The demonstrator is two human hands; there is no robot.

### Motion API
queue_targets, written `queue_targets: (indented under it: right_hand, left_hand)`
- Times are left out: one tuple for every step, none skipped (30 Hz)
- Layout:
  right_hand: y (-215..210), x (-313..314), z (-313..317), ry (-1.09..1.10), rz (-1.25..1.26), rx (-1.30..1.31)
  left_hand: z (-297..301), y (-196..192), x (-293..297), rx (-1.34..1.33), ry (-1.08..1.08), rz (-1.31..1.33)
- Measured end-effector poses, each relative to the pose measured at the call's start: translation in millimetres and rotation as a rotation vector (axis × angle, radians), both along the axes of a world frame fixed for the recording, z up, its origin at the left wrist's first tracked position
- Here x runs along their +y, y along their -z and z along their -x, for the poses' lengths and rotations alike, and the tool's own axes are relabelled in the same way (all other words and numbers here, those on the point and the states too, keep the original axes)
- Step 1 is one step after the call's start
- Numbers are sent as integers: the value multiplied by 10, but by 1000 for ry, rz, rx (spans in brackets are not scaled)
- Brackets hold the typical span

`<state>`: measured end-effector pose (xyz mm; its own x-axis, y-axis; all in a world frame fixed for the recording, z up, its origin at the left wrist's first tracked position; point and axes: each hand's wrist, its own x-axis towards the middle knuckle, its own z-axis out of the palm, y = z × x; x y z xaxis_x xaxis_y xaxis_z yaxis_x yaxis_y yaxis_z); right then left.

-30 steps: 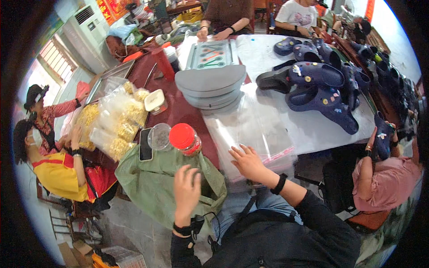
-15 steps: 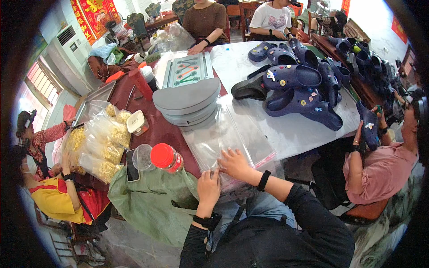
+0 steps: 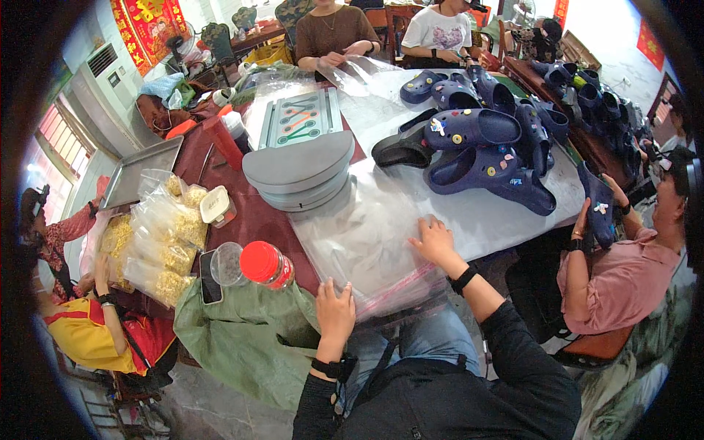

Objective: Packing finished clogs into plastic bags and placing them into a larger sack.

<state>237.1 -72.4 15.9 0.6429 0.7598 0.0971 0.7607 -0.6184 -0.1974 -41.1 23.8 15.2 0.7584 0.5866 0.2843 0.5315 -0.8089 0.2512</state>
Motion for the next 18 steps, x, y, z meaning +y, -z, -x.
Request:
queue_targets:
  right_hand:
    - [-28,2,13,57,-17,91]
    - [-51,13,26,114,-33,183]
    - [-19,23,-15,118,-34,180]
    - [38,49,-63,186,-136,269]
    - [88,71,-112,253,-238,358]
    - [102,94,-160,255,-242,356]
    - [110,108,-221,247,-257,466]
    - [121,113,-266,238,-272,575]
    - [133,137,-285,241,-275,572]
    - [145,157,-293,169,-218,564]
    - [151,179,-302,99,-162,553]
    - [155,198,-280,107,-165,550]
    - [163,242,-246,98,-205,483]
    - [161,281,-231,90,-245,416]
    - [194,293,-268,101,-251,355]
    - [214,296,-333,115,-257,348]
    - [226,297,-413,93,-293,365]
    - [246,286,-477,70,-328,381]
  left_hand:
    - [12,21,-8,2,-2,1]
    - [30,53,-21,21,-41,10]
    - [23,62,-32,35,-73,17]
    - [16,80,-31,33,-69,18]
    - [11,107,-22,46,-50,18]
    - [18,99,-10,58,-34,13]
    - [25,92,-5,55,-31,11]
    - [29,80,-2,52,-25,13]
    - [18,85,18,50,-19,17]
    - [26,103,29,47,-14,14]
    - [48,127,33,30,-14,22]
    - [53,128,16,16,-11,32]
    - [42,126,2,13,-1,31]
    - [28,117,-16,3,3,48]
    - [0,91,-37,-9,13,64]
    - [-37,75,-58,-13,29,62]
    - [-82,59,-80,-11,36,66]
    - [-123,40,-107,-8,43,72]
